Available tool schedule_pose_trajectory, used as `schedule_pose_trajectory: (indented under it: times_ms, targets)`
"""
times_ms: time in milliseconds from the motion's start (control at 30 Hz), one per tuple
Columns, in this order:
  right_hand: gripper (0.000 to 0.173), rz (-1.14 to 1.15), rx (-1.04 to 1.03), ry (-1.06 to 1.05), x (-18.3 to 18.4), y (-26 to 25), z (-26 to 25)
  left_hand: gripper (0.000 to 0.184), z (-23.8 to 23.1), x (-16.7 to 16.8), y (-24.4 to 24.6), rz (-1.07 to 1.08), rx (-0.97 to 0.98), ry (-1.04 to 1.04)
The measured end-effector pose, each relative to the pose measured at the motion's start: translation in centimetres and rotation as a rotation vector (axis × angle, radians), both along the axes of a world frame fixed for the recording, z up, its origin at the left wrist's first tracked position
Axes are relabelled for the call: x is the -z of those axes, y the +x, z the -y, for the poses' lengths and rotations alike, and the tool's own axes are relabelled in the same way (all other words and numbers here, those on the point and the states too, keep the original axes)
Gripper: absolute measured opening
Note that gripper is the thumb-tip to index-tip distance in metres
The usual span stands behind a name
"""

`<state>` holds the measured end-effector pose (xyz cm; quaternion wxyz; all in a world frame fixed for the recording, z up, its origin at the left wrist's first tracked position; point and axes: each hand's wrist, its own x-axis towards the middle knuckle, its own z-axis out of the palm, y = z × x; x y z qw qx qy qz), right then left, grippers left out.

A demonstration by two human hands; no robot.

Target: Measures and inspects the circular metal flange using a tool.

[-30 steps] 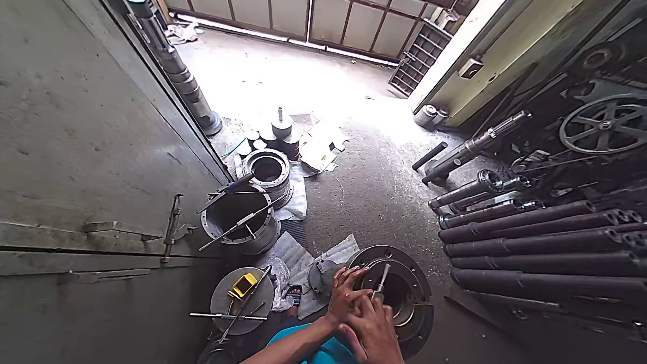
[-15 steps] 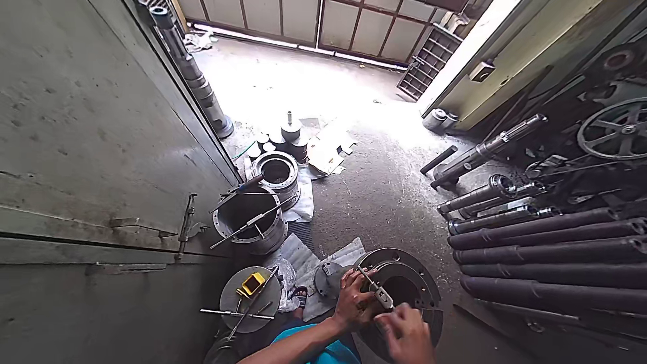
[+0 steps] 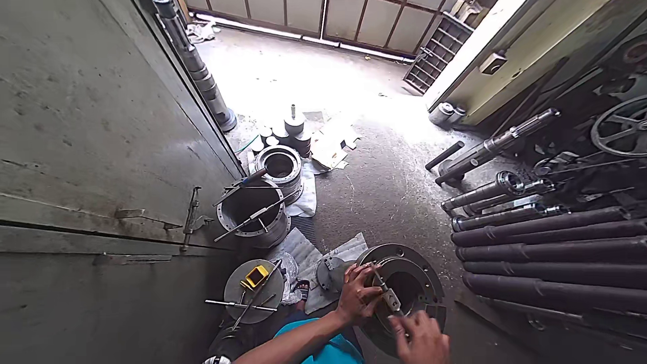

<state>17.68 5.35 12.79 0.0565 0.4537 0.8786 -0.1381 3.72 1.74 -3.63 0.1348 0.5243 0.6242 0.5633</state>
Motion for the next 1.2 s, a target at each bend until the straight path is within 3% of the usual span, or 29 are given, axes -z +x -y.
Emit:
schedule_pose_trajectory:
  times_ms: [100, 267, 367, 467, 567, 700, 833, 967, 1033, 1100, 1200]
  targets:
    - [0.057, -0.134, 0.097, 0.103, 1.6, -0.8, -3.4, 0.024, -0.2, 0.2, 0.1, 0.012, -0.001, 0.015]
    - [0.051, -0.177, -0.226, 0.008, 1.4, -4.3, -0.9, 0.025, -0.2, 0.0, 0.2, 0.017, -0.042, -0.034]
    - [0.049, 0.018, -0.082, 0.012, -0.2, -1.2, -0.8, 0.021, -0.2, 0.2, 0.0, -0.001, -0.006, -0.002]
    - [0.058, -0.008, 0.065, 0.125, 0.8, -1.8, -3.0, 0.023, -0.2, 0.3, 0.1, 0.012, 0.0, -0.001]
    - [0.059, -0.105, -0.006, 0.073, 1.3, -4.2, -2.8, 0.027, -0.3, 0.2, 0.3, -0.007, -0.029, 0.017]
    - [0.052, -0.046, -0.185, 0.023, 0.3, -0.3, -3.7, 0.028, -0.2, 0.6, 0.1, -0.045, -0.014, -0.01]
    - [0.055, -0.114, -0.108, 0.058, 0.5, -0.8, -6.0, 0.023, -0.2, 0.5, 0.2, -0.032, -0.015, -0.021]
    - [0.045, -0.086, -0.232, -0.081, 1.1, -6.6, -2.6, 0.036, 0.0, -0.5, 0.3, 0.08, -0.044, -0.105]
    - [0.039, -0.038, -0.329, -0.037, 0.8, -5.7, 0.3, 0.029, -0.3, -0.3, 0.2, 0.063, -0.039, -0.096]
    - [0.048, 0.074, -0.229, -0.036, -0.3, -2.6, 1.6, 0.024, 0.0, 0.2, 0.0, -0.008, -0.004, -0.055]
    - [0.058, 0.091, 0.056, 0.031, -0.5, 0.4, -2.1, 0.024, -0.2, 0.5, 0.3, -0.003, -0.012, -0.011]
